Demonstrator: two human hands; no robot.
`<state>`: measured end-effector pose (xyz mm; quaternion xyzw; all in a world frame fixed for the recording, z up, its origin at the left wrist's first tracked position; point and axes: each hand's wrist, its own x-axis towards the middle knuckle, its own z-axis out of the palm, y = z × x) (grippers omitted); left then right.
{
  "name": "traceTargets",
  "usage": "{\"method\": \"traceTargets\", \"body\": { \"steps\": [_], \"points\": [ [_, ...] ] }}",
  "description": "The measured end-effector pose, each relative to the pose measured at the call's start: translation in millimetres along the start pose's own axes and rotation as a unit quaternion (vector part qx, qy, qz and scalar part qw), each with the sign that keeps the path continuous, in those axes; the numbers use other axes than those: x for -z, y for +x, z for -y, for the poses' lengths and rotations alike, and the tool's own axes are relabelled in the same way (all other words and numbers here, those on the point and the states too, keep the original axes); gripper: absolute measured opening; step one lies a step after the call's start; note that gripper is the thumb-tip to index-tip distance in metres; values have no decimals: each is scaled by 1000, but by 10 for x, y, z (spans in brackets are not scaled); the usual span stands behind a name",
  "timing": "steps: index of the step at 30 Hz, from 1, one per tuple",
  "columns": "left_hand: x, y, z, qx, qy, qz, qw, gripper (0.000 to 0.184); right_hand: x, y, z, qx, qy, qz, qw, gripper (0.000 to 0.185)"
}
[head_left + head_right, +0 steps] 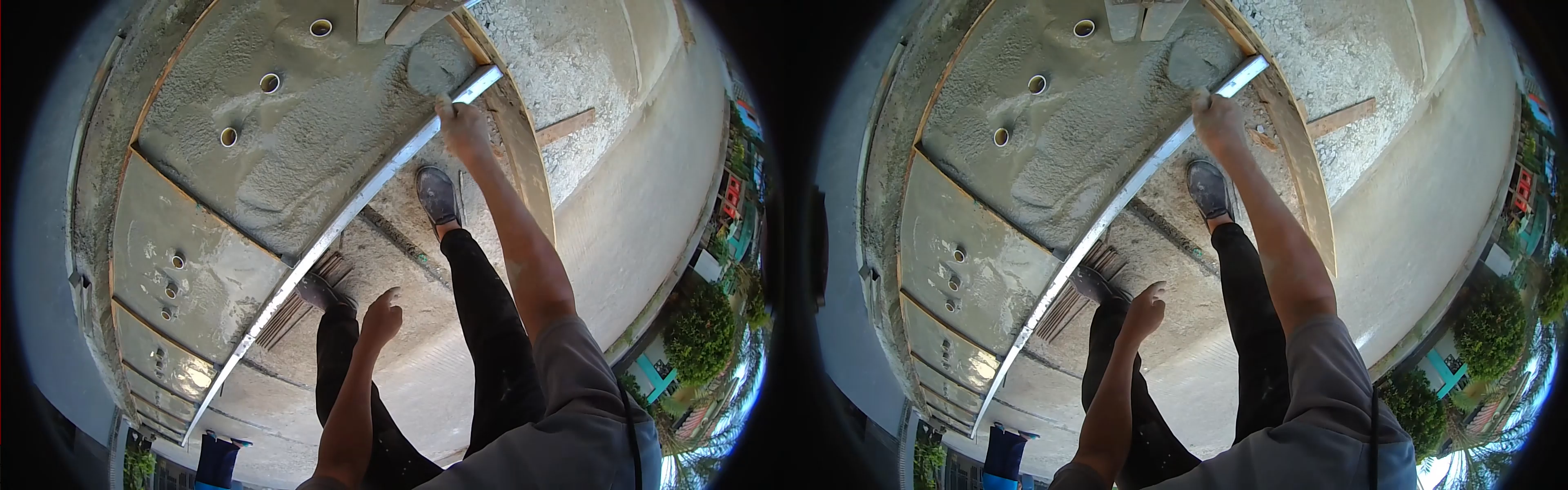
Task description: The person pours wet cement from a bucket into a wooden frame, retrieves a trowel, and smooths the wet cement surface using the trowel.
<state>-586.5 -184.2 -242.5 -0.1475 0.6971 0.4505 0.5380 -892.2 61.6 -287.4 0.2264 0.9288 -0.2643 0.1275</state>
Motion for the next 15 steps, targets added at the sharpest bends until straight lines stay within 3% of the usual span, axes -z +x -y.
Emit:
{"method": "traceTargets", "body": {
  "steps": [7,8,11,12,15],
  "points": [
    [5,-8,5,-21,-9,-10,1000,53,20,361,63,-124,65,33,990,63],
    [-22,11,57,-28,-4,-14,1000,53,19,359,79,-174,104,76,976,62],
    [-18,63,38,-33,-4,-13,999,52,-42,-67,227,-141,97,44,984,62],
    [-26,40,34,-27,-5,-8,1000,52,-203,-20,127,-210,175,46,961,57],
    [24,20,-37,3,-11,-1,1000,51,-299,57,174,-267,230,51,934,55]
  ]
}}
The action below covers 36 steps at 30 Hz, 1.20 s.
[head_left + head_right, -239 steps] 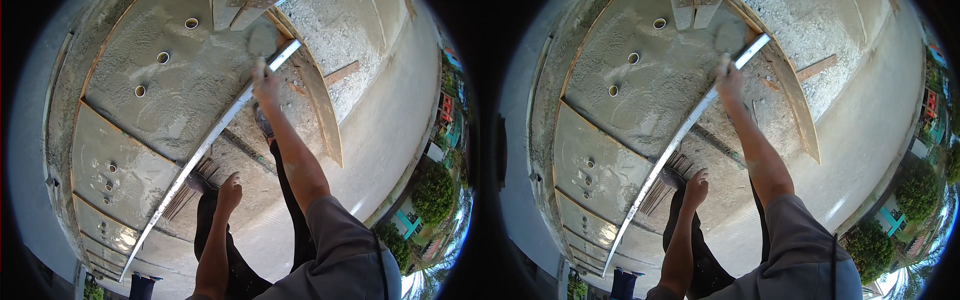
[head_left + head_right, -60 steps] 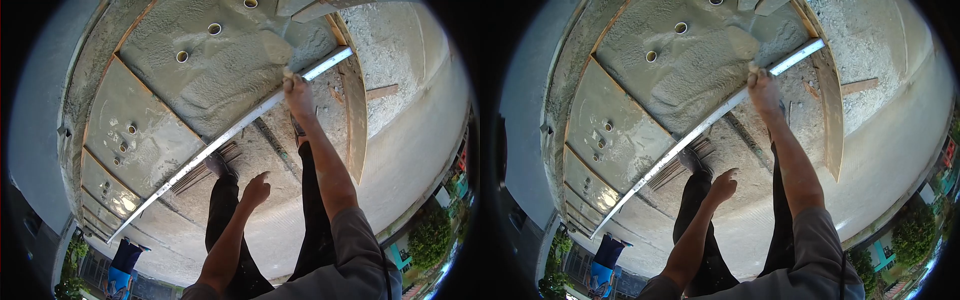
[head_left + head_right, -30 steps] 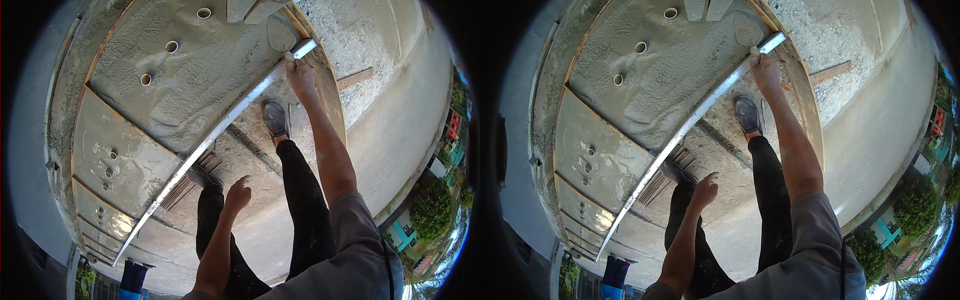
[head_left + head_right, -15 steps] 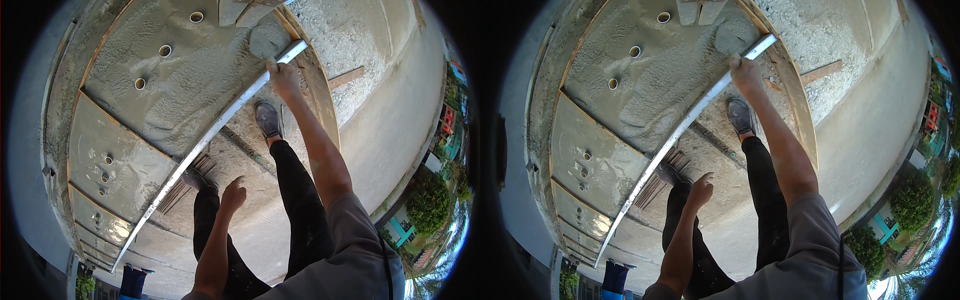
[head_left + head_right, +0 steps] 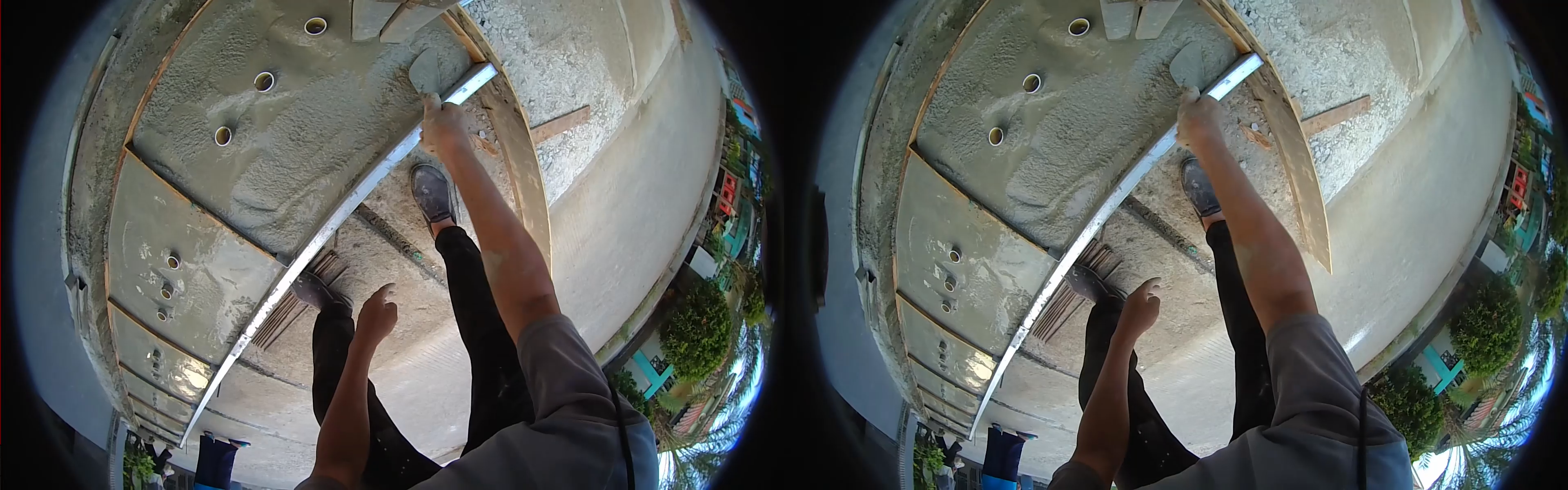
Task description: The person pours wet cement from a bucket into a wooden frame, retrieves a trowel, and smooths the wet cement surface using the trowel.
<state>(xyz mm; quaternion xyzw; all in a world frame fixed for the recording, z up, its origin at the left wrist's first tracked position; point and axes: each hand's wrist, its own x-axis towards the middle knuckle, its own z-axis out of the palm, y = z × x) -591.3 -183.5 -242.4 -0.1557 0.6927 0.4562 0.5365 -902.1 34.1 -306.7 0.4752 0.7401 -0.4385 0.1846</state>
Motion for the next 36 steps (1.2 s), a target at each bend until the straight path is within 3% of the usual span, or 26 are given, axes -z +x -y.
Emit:
{"method": "traceTargets", "body": {
  "steps": [3,6,7,10,11,13,15,18,19,22,23,26,29,32,33,36],
  "points": [
    [-2,-13,13,-16,-5,-8,1000,52,89,-377,103,4,-9,28,1000,51],
    [2,-28,-21,-8,-18,-2,1000,53,39,-435,95,-8,71,-14,997,47],
    [-21,-34,6,-8,-9,-1,1000,53,24,-184,55,-24,216,10,976,45],
    [-9,-25,54,-8,1,-9,1000,53,26,92,198,23,251,34,967,40],
    [-4,-51,14,-7,-9,-8,1000,53,51,-67,348,-98,359,-17,928,38],
    [60,-2,-23,-18,-17,-18,1000,53,63,-60,121,25,78,-17,997,48],
    [24,24,53,-34,-13,-19,999,54,32,-76,-45,117,-75,-6,990,57],
    [79,-19,-39,-17,4,-19,1000,54,-2,388,88,192,-197,-49,960,59],
    [81,-13,-23,-21,-5,-27,999,53,-7,473,169,239,-206,-44,948,59],
    [35,-24,-51,-25,-28,-30,999,53,121,103,261,218,-229,-14,949,50],
    [44,-33,-61,-19,-31,-26,999,53,61,3,21,358,-229,-93,900,54],
    [69,-27,-87,-10,-24,-27,999,52,-99,-410,-254,356,-275,-38,892,53],
    [41,-42,30,-20,-20,-37,999,52,-265,-54,-75,354,-276,-56,892,50],
    [159,-148,106,-25,-1,-44,999,52,-198,176,172,345,-300,8,890,49],
    [213,-194,96,-26,8,-44,999,52,-132,92,174,376,-320,-14,870,48],
    [414,-309,176,-39,6,-41,998,50,-68,-454,8,345,-330,-5,879,49]
  ]
}}
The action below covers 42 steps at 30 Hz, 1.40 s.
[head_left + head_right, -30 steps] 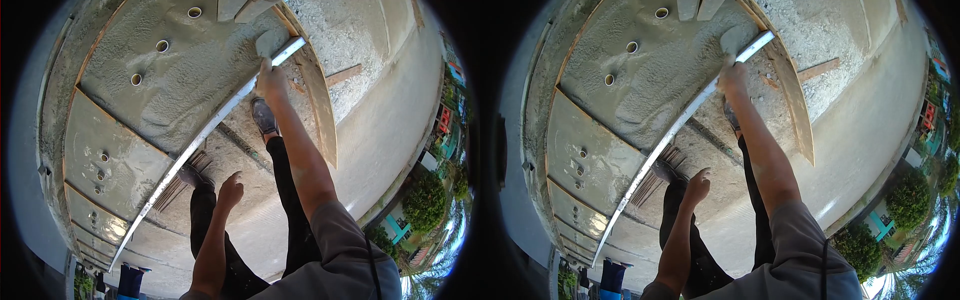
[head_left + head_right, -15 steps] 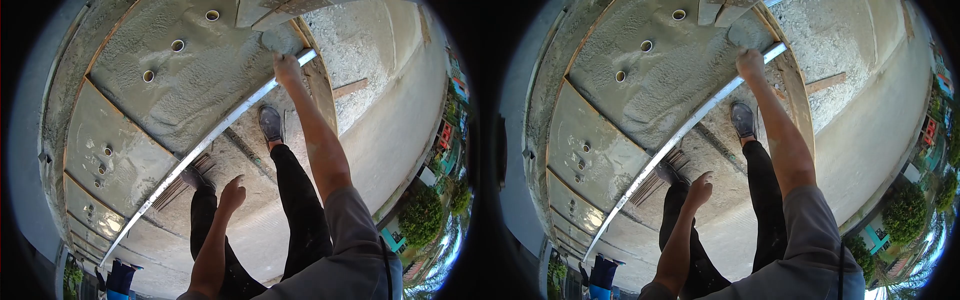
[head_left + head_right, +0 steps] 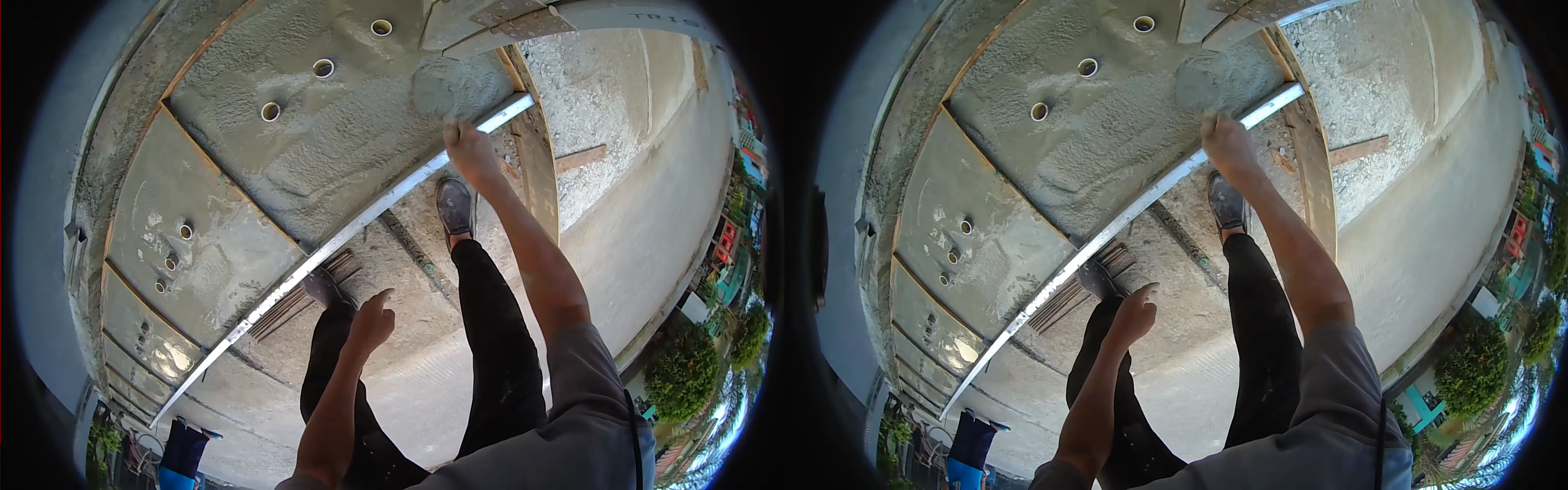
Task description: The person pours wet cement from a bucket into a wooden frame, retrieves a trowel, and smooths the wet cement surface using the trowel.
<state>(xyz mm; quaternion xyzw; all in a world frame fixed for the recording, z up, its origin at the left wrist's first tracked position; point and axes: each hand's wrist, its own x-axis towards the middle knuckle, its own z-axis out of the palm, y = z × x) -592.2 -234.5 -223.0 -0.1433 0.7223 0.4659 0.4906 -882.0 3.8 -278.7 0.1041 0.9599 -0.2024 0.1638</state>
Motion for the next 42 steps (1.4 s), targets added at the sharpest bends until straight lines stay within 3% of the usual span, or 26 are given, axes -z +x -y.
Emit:
{"method": "traceTargets", "body": {
  "steps": [3,6,11,13,17,19,20,23,26,28,30,31,34,40,42],
  "points": [
    [287,-227,-206,25,16,28,999,50,-58,4,123,21,10,42,999,53],
    [405,-368,-121,-70,50,-7,996,49,-175,232,3,19,-19,67,997,56],
    [633,-594,-423,-109,28,-73,991,49,235,-106,199,37,-14,66,997,59],
    [532,-606,-573,-155,41,-114,980,50,100,168,-160,25,-19,44,999,54],
    [397,-940,-1012,-228,45,-79,969,52,116,732,-479,-2,-56,29,998,52],
    [416,-1039,-1041,-238,44,-38,969,53,517,403,-337,18,-33,79,996,48],
    [465,-1019,-1011,-239,76,-31,968,53,626,310,-289,31,-23,103,994,47],
    [614,-872,-824,-226,135,-4,965,53,454,623,-804,149,13,32,988,43],
    [692,-646,-675,-247,240,-44,938,54,446,1126,-806,29,-47,83,995,41],
    [686,-563,-591,-234,240,-41,941,50,473,1091,-831,193,-148,43,969,38],
    [716,-672,-586,-196,260,3,946,48,582,943,-778,99,-93,63,989,34],
    [687,-694,-544,-210,240,-6,948,46,621,808,-787,181,-77,19,980,38],
    [618,-777,-621,-156,314,12,936,46,352,1511,-1158,216,-191,-16,957,45],
    [400,-842,-704,-139,367,-51,918,42,941,795,-894,104,-84,33,990,44],
    [364,-805,-726,-155,361,-49,918,41,675,1178,-1142,190,-111,-62,974,41]
  ]
}}
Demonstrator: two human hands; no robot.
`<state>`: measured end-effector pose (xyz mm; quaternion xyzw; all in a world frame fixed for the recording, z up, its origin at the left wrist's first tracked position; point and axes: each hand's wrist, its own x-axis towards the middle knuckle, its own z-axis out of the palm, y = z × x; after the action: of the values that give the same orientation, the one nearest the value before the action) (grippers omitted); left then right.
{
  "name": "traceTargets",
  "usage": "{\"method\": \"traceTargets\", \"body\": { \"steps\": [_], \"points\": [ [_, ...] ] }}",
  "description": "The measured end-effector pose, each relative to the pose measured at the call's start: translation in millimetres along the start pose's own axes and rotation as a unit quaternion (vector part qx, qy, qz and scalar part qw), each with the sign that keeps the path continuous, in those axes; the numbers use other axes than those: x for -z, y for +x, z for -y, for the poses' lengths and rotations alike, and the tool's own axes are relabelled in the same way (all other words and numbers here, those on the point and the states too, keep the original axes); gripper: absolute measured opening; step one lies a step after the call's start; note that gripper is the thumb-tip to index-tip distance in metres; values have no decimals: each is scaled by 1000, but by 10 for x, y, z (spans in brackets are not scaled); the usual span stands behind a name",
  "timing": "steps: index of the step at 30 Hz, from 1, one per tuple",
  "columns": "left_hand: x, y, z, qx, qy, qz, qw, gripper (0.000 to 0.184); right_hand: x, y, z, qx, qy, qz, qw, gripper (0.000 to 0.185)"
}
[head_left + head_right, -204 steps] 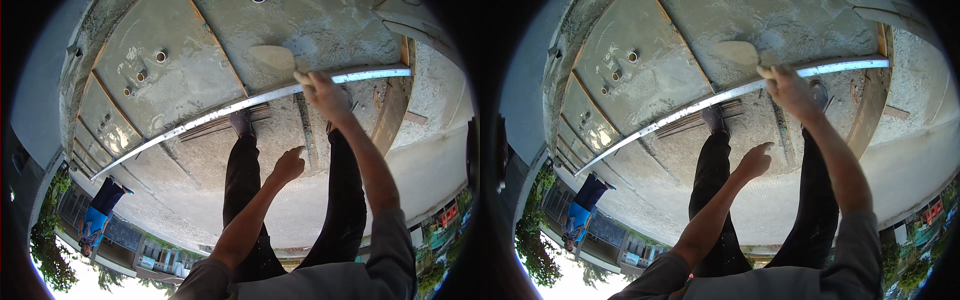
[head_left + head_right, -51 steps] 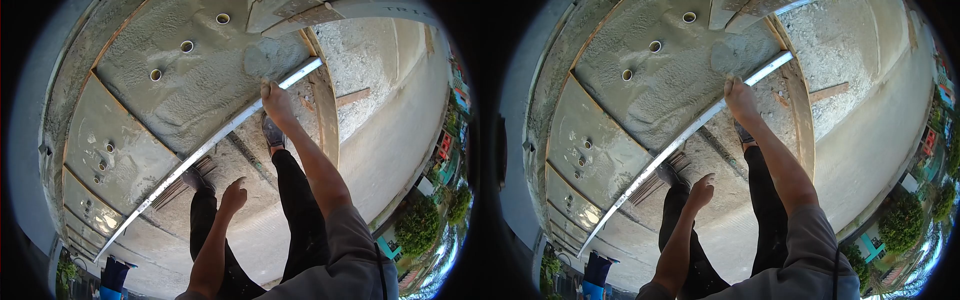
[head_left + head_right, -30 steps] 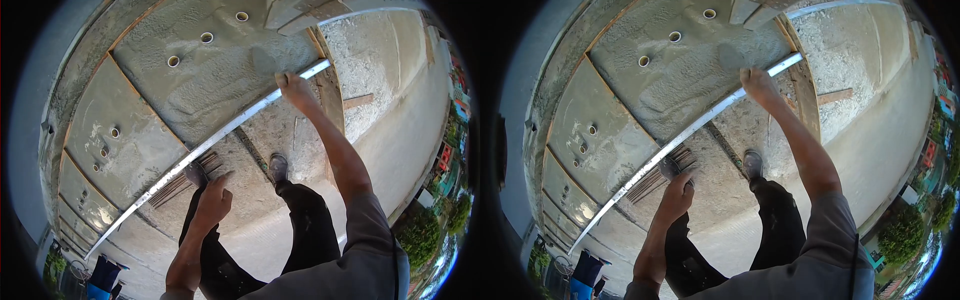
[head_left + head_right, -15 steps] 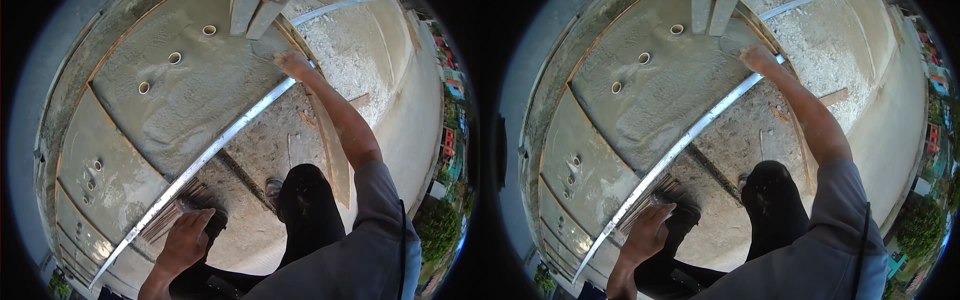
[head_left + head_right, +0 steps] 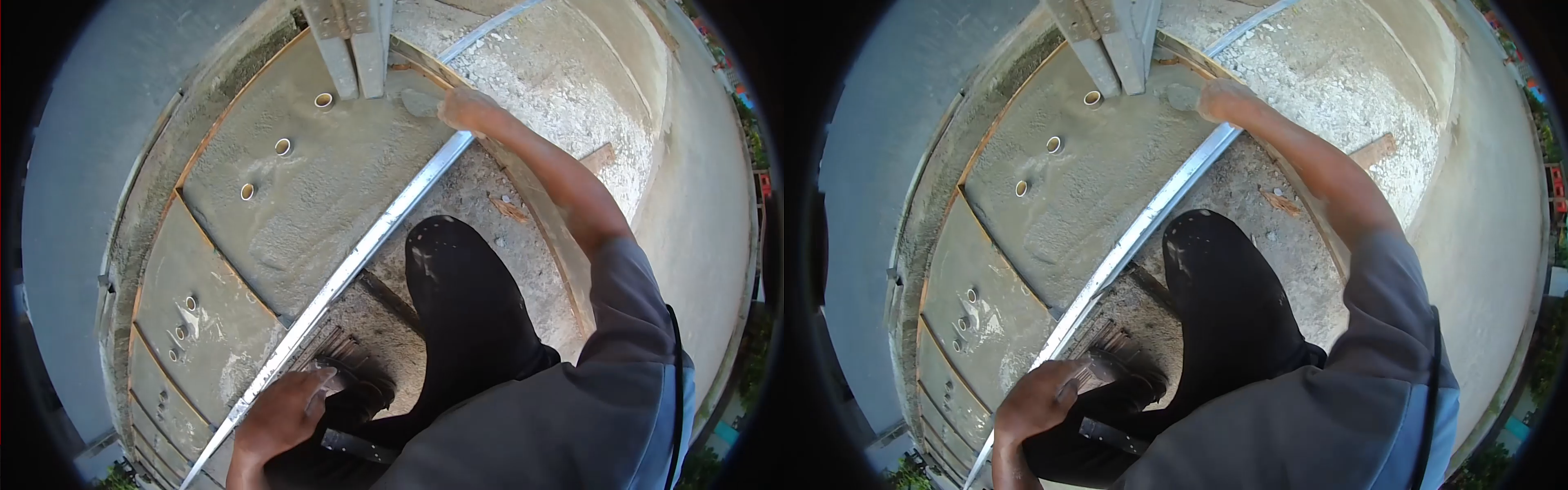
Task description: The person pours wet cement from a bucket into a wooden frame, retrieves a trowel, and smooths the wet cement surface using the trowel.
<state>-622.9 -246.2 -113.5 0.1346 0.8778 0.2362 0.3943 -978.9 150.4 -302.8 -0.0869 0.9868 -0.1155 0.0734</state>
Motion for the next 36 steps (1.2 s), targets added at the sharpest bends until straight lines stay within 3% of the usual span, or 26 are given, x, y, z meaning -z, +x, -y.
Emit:
{"method": "traceTargets", "body": {
  "steps": [1,4,7,10,13,15,23,26,29,32,34,36],
  "points": [
    [15,40,7,-11,-15,0,1000,40,-122,60,-130,37,-23,-48,998,39],
    [40,78,-12,26,7,-17,999,41,235,-31,143,-70,12,72,995,36],
    [-15,47,-65,34,62,-42,997,42,-69,-32,104,83,-13,-15,996,35],
    [-38,-39,-181,21,50,-23,998,41,-395,285,143,83,-44,32,995,38],
    [-105,-151,-294,0,74,-40,996,42,-311,480,193,143,-126,43,981,35],
    [-189,-254,-238,-33,60,-30,997,44,-179,280,361,50,-34,17,998,41],
    [-210,-577,-294,-60,25,-48,997,48,-434,782,202,40,-7,-12,999,40],
    [-257,-662,-206,-61,24,-29,997,48,-527,660,156,167,-49,-96,980,42],
    [-252,-651,-166,-56,13,-3,998,48,-641,1005,39,85,-82,-36,992,44],
    [-218,-654,-147,-49,29,-12,998,48,-350,802,432,-23,33,65,997,46],
    [-190,-639,-128,-50,35,-9,998,47,-508,763,389,72,13,20,997,46],
    [-170,-615,-148,-63,35,22,997,46,-555,664,219,53,12,31,998,45]
  ]
}}
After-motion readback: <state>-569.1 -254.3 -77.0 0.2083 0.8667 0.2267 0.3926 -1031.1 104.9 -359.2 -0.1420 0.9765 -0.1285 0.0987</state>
